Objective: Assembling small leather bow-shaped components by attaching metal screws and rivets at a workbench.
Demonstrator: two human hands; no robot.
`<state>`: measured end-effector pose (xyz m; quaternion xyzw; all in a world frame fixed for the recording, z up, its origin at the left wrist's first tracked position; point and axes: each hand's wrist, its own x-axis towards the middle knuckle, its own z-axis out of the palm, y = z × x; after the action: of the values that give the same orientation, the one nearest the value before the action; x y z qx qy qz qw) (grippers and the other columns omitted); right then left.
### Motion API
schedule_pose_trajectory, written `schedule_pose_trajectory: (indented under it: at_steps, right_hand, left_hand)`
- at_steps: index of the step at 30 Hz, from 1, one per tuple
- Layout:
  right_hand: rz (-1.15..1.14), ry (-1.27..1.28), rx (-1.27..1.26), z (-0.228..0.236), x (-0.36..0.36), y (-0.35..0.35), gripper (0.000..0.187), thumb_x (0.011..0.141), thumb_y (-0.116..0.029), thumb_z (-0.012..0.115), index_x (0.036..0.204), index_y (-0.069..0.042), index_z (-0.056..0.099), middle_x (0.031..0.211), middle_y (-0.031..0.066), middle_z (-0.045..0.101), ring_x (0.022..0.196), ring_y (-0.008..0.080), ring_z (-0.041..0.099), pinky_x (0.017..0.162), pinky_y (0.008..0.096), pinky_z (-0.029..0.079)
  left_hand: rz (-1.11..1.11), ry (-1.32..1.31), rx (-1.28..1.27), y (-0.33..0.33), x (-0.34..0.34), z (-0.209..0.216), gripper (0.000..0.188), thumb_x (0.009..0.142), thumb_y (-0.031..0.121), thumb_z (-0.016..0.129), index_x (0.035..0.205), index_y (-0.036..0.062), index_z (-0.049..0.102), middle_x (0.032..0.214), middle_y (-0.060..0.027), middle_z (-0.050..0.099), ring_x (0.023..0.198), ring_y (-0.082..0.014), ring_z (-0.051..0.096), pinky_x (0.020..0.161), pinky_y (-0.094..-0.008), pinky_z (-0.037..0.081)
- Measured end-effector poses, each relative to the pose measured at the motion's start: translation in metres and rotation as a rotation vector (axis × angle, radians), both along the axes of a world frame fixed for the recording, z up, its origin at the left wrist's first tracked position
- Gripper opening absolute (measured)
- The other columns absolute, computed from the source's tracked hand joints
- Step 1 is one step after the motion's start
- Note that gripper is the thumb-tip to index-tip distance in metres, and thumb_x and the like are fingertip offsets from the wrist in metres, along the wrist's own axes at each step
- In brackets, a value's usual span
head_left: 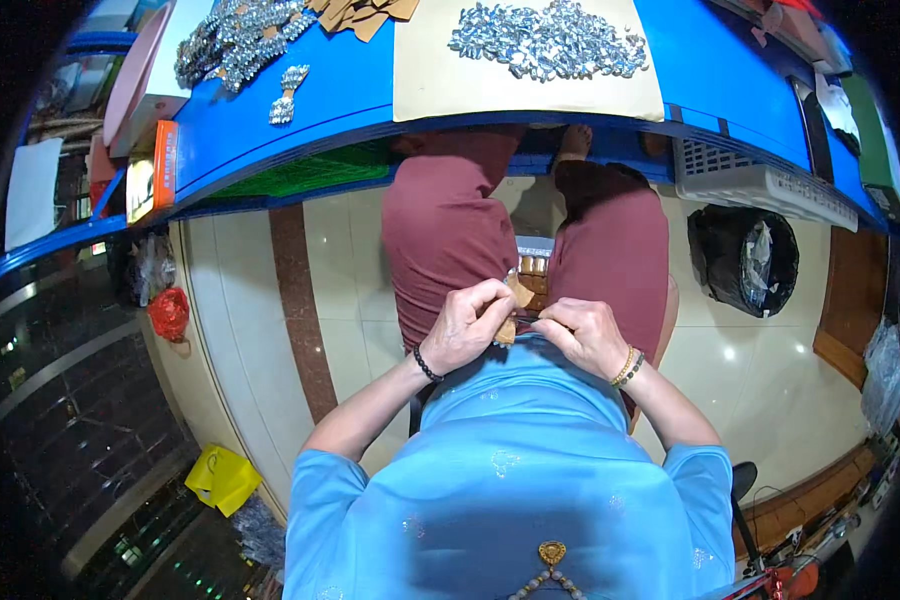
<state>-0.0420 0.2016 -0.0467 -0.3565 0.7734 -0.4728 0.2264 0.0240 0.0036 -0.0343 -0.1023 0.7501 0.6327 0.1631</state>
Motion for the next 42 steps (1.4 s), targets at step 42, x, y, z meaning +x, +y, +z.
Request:
schedule_pose_trajectory:
  at_steps: [42]
  right_hand:
    - [-0.511, -0.757, -0.346, 0.012, -0.046, -0.010, 0.013, 0.089, -0.014, 0.052, 0.078, -0.008, 0.052, 0.061, -0.0042, 0.052, 0.047, 0.0015, 0.040, 0.041, 0.0173, 0.031]
  left_hand:
    - [0.604, 0.228, -0.484, -0.205, -0.106, 0.118, 0.035, 0.087, 0.033, 0.057, 0.068, 0.0040, 0.057, 0.056, -0.0023, 0.056, 0.041, -0.0070, 0.046, 0.038, -0.0210, 0.035]
